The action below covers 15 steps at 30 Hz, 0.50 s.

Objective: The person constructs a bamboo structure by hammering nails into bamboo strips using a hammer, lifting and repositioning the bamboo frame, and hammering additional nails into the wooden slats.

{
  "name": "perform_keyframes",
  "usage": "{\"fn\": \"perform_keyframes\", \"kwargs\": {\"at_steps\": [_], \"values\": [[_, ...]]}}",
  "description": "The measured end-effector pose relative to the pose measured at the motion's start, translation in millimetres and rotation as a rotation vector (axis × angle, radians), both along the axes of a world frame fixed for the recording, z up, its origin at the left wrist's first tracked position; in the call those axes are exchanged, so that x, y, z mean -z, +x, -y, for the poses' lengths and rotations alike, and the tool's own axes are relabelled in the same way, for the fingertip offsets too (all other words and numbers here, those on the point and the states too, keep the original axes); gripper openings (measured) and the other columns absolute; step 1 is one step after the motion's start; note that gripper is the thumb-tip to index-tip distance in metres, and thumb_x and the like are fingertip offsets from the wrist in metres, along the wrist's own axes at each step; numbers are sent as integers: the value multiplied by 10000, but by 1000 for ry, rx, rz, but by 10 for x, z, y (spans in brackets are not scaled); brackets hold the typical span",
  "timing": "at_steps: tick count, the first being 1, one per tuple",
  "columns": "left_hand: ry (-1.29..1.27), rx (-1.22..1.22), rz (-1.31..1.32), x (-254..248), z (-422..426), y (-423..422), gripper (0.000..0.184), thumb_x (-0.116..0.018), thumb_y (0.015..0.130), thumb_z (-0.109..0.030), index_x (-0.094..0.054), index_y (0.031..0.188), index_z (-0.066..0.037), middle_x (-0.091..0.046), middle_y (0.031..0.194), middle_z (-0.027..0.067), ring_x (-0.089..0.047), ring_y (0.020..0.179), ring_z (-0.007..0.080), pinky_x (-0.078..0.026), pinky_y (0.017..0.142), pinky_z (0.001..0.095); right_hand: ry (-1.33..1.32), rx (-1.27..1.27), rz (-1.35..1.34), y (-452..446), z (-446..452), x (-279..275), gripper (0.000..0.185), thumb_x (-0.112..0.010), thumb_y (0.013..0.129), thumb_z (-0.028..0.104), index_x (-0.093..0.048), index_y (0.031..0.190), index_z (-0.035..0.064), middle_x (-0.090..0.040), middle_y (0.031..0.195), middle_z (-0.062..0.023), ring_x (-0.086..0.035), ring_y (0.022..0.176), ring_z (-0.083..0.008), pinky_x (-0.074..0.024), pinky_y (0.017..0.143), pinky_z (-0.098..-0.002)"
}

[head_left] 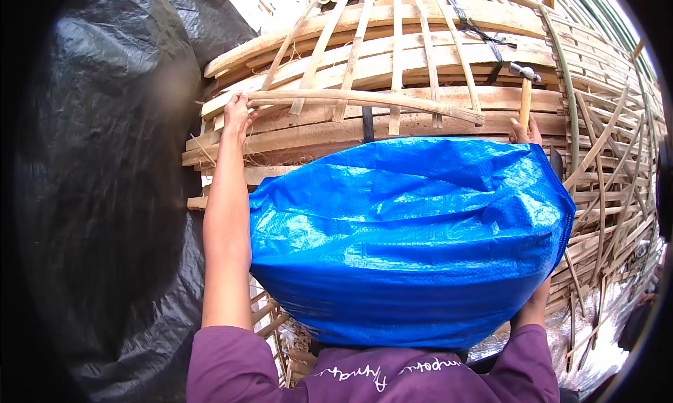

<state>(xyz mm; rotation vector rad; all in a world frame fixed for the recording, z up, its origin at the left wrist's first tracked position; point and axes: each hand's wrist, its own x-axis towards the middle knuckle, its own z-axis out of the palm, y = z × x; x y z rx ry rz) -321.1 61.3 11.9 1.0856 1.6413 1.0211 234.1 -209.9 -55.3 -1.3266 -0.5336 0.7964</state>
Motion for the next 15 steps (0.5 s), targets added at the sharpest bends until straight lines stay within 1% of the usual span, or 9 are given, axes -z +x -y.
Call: {"fn": "perform_keyframes", "kwargs": {"at_steps": [1,2,3,5,6,9,11,14,15], "values": [[6,6,-4,-30,25,26,314,-482,1006,-323,-509,1261,-142,-567,1062,49,-561,828,152,-527,681,298,-1,0,0,10,1,13,413,-680,877,113,-475,1225,25,-441,632,34,-429,515,-39,-339,411,-186],[48,-5,0,-50,58,58,298,-487,1003,-319,-546,1203,-106,-583,1019,49,-570,826,149,-532,656,286,-3,-4,16,31,-11,31,412,-676,879,111,-472,1226,26,-439,629,35,-427,515,-38,-337,412,-184],[48,-4,-1,12,13,24,298,-487,1003,-319,-546,1203,-106,-583,1019,49,-570,826,149,-532,656,286,-4,-8,31,38,-12,48,410,-673,881,108,-469,1228,26,-437,627,37,-425,515,-37,-335,414,-183],[96,78,-120,189,-107,-118,271,-500,996,-290,-589,1107,-60,-603,936,44,-590,743,140,-531,599,266,7,1,-6,-71,24,-87,386,-661,889,103,-473,1218,28,-430,621,44,-414,504,-35,-331,419,-183],[188,79,-239,225,-109,-98,247,-510,981,-248,-621,1003,-28,-615,832,37,-595,639,126,-516,545,244,14,0,-6,-82,26,-96,379,-660,889,102,-475,1212,29,-431,621,44,-411,501,-35,-331,418,-185],[236,143,-313,256,-160,-109,237,-520,964,-223,-633,1000,-18,-624,791,38,-598,592,119,-513,540,245,-11,31,7,-132,30,-169,353,-656,890,97,-482,1191,33,-431,616,44,-408,495,-37,-328,415,-188],[243,160,-298,291,-164,-97,239,-521,959,-216,-642,991,-12,-640,784,50,-621,621,115,-518,548,258,-44,61,7,-152,42,-201,335,-652,891,93,-487,1177,37,-429,612,44,-407,492,-38,-325,413,-190],[261,180,-395,339,-200,-55,235,-544,956,-218,-639,1000,-8,-675,858,67,-638,658,123,-527,566,261,-4,-19,13,-42,18,-79,287,-643,891,79,-495,1133,34,-420,590,45,-412,483,-46,-313,410,-199],[258,179,-394,348,-172,-36,235,-544,956,-218,-639,1000,-8,-675,858,67,-638,658,123,-527,566,261,-8,-21,13,-29,14,-67,287,-643,891,79,-495,1133,34,-420,590,45,-412,483,-46,-313,410,-199]]}}
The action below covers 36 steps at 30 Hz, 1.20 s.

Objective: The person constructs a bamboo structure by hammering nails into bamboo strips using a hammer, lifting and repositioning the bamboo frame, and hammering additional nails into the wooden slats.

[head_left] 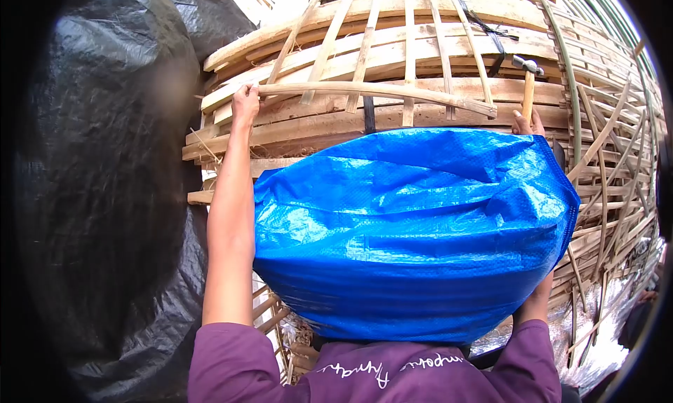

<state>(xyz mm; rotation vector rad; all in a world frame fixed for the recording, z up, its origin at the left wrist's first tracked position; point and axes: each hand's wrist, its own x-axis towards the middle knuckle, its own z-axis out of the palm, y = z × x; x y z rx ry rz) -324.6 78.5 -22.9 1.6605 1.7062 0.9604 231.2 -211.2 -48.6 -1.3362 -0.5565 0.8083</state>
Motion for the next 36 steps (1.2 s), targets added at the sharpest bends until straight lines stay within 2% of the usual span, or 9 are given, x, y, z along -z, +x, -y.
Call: {"fn": "perform_keyframes", "kwargs": {"at_steps": [3,14,16,18,20,24,28,30,36], "values": [[61,-69,138,-104,161,222,219,-576,952,-213,-646,1006,-12,-672,860,59,-634,685,119,-530,585,255,37,54,-30,-148,17,-148,265,-645,891,80,-497,1106,37,-421,589,46,-413,482,-47,-317,413,-199],[-134,10,78,-114,115,263,266,-561,974,-231,-607,1109,-7,-635,927,55,-600,722,128,-522,603,245,-81,44,9,-109,23,-125,289,-671,877,115,-532,1121,44,-430,620,50,-436,506,-45,-354,427,-195],[-120,-48,154,-148,161,329,265,-560,971,-242,-633,1066,-6,-620,789,34,-571,601,103,-493,542,242,-101,60,5,-141,20,-176,314,-678,872,114,-524,1132,30,-446,632,45,-445,511,-46,-367,431,-197],[-198,20,142,-236,245,377,258,-518,991,-225,-616,1122,-26,-616,844,31,-573,649,103,-497,571,239,45,-13,-32,-21,-12,40,407,-675,871,94,-484,1216,-9,-474,649,22,-458,518,-49,-375,435,-198],[-324,93,183,-272,235,316,262,-451,1020,-220,-582,1200,-81,-579,1037,27,-562,840,142,-511,733,303,25,18,-23,-163,49,-151,421,-665,877,88,-471,1236,-15,-472,648,19,-455,522,-46,-371,434,-198],[-408,161,172,-525,468,400,271,-421,1024,-207,-579,1227,-124,-592,965,23,-573,761,123,-523,726,318,31,36,-42,-145,71,-182,397,-652,888,91,-474,1226,-16,-467,643,31,-441,512,-34,-349,425,-186],[-448,212,153,-721,624,371,273,-426,1025,-207,-560,1242,-110,-549,1011,35,-578,874,151,-535,802,351,80,38,-47,-66,67,-106,370,-649,889,87,-484,1206,-11,-474,644,31,-449,515,-32,-349,425,-182],[-460,245,432,-742,689,346,288,-415,1030,-184,-512,1280,-77,-533,980,44,-586,886,183,-546,812,364,94,33,-52,-44,76,-84,369,-649,889,87,-485,1205,-9,-479,645,30,-456,517,-33,-353,426,-181],[-437,263,446,-694,823,268,366,-421,1027,-155,-423,1384,-75,-550,1012,77,-605,846,221,-552,822,359,118,61,-63,15,128,-45,371,-681,869,120,-505,1171,-6,-517,674,11,-500,540,-46,-391,447,-193]]}}
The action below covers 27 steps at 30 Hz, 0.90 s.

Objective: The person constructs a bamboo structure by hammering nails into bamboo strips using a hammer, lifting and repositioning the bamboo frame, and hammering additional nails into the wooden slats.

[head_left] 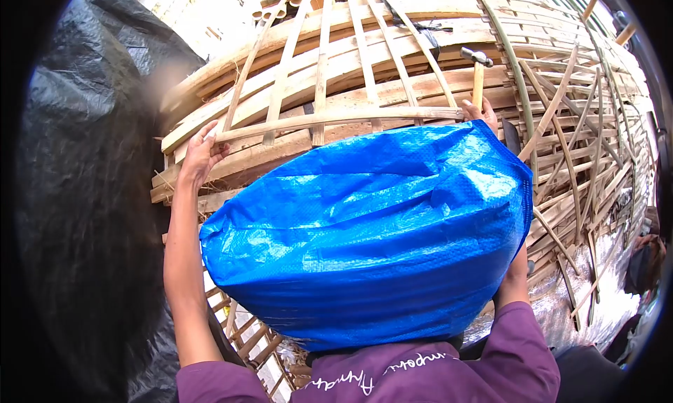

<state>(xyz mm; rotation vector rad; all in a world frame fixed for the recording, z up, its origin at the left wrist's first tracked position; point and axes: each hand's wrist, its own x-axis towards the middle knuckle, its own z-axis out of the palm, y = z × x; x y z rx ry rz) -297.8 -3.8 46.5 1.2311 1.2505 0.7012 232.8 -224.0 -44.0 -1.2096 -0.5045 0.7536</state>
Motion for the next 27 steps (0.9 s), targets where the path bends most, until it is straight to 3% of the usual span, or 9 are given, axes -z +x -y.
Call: {"fn": "perform_keyframes", "kwargs": {"at_steps": [3,6,8,9,11,13,17,21,27], "values": [[43,75,-53,-108,131,-31,404,-463,1017,-172,-406,1406,-80,-593,1038,85,-625,845,199,-564,805,343,-7,16,0,14,12,-26,371,-683,861,119,-507,1162,-7,-539,702,-1,-517,552,-49,-401,453,-197],[25,123,-52,-285,324,-83,461,-561,975,-188,-412,1394,-65,-635,1024,97,-655,857,183,-586,788,342,106,50,-162,80,-10,-3,230,-642,870,73,-518,1055,15,-469,672,9,-447,496,-53,-393,437,-188],[-24,155,-66,-421,468,-80,559,-648,922,-207,-402,1388,-20,-646,1021,124,-668,874,206,-599,777,351,112,124,-62,193,-83,215,193,-629,877,62,-509,1026,36,-429,654,11,-395,466,-53,-364,408,-182],[-21,164,-46,-447,507,-106,701,-734,845,-192,-366,1404,17,-655,1012,140,-686,842,232,-615,742,351,95,90,-87,192,-54,181,209,-632,878,67,-502,1041,46,-429,652,10,-387,459,-50,-350,398,-181],[-68,227,0,-501,579,-161,756,-757,809,-174,-350,1415,21,-660,1001,145,-691,815,235,-619,722,347,78,62,-116,195,11,126,225,-634,879,73,-496,1056,56,-429,649,9,-380,452,-47,-336,387,-180],[-186,265,65,-449,578,-284,850,-775,722,-95,-326,1434,26,-673,955,151,-701,753,240,-626,680,337,44,11,-279,105,57,-25,310,-538,940,51,-477,1245,65,-473,807,-18,-467,637,-47,-371,454,-173],[-313,384,7,-355,606,-417,636,-785,675,-131,-552,1244,34,-676,915,128,-703,760,224,-619,671,323,34,18,-253,60,22,-81,278,-619,905,97,-499,1155,93,-426,669,14,-402,495,-49,-322,395,-175],[-230,360,53,-498,684,-436,632,-789,656,-137,-556,1213,53,-681,871,133,-704,709,232,-620,639,360,90,19,-283,26,43,-99,253,-627,891,105,-474,1092,86,-425,627,-10,-376,429,-67,-296,359,-206],[-21,263,73,-852,765,-635,696,-791,583,-227,-577,1183,54,-686,804,121,-676,593,184,-570,504,284,120,46,-264,27,24,-92,323,-635,894,113,-460,1165,95,-419,633,-4,-378,443,-59,-300,372,-199]]}}
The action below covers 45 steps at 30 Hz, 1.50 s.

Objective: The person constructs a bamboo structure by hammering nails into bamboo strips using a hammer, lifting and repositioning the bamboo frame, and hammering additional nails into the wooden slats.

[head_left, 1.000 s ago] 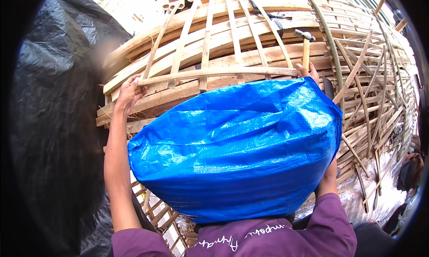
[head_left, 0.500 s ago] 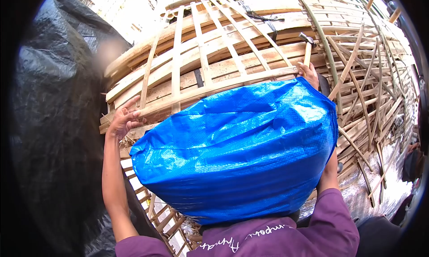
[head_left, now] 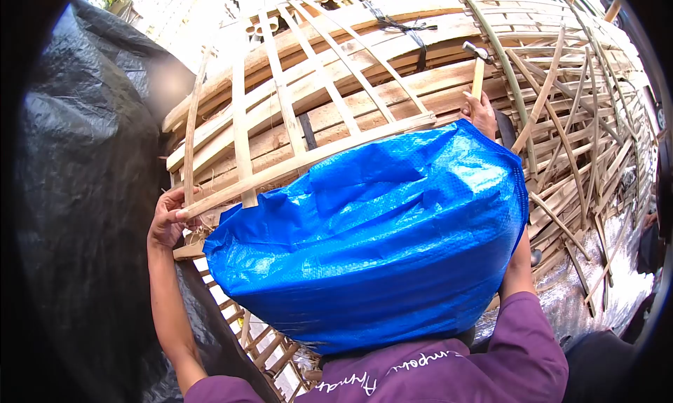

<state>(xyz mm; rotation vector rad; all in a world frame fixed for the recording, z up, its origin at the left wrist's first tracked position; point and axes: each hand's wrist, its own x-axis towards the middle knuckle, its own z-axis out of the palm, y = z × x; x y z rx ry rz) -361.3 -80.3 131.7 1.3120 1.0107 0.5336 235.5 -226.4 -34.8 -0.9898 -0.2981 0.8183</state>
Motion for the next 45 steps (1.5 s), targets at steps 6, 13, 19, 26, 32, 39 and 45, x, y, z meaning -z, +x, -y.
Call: {"fn": "perform_keyframes", "kwargs": {"at_steps": [6,13,19,26,32,39,45], "values": [[-37,-95,98,-45,428,-299,664,-779,630,-166,-547,1208,66,-677,792,146,-679,594,211,-589,520,288,-1,-35,-16,-26,38,-28,325,-628,900,105,-462,1180,118,-412,641,3,-372,448,-51,-303,374,-201],[-201,-170,308,2,774,-289,645,-736,701,-59,-411,1237,95,-527,1238,328,-617,1055,440,-577,862,472,1,-53,-27,-54,48,-75,170,-584,927,101,-463,1044,120,-400,623,22,-358,432,-39,-299,355,-201],[-235,-119,652,-97,1045,-60,547,-543,821,-29,-279,1278,116,-409,1327,396,-417,1208,581,-493,956,555,-39,-45,31,-28,15,-27,170,-593,917,91,-465,1029,93,-408,616,17,-369,434,-42,-287,355,-192],[-172,-228,874,-138,1392,-146,592,-585,862,-100,-237,1284,126,-467,1258,301,-467,1190,547,-478,989,553,-66,-12,40,-49,-13,1,257,-618,897,75,-478,1111,57,-414,613,10,-369,430,-44,-288,364,-194],[-81,-173,1058,-171,1538,-163,591,-563,892,-61,-173,1301,113,-331,1367,240,-160,1331,600,-371,1063,579,-65,20,87,18,-66,77,223,-633,881,67,-516,1068,36,-423,595,27,-407,459,-40,-313,385,-197],[-25,-187,1382,-278,1207,722,443,-499,901,-10,-359,1290,150,-197,1536,204,28,1407,496,-242,1165,549,-65,37,92,6,-83,97,214,-634,875,67,-528,1056,28,-432,601,30,-413,473,-45,-321,400,-195],[296,-407,1076,-116,438,1973,477,-473,916,-72,-319,1269,209,-431,1383,249,-376,1299,489,-359,1136,500,-15,-8,81,46,-47,148,223,-635,879,63,-523,1067,17,-448,636,18,-434,504,-49,-345,421,-199]]}}
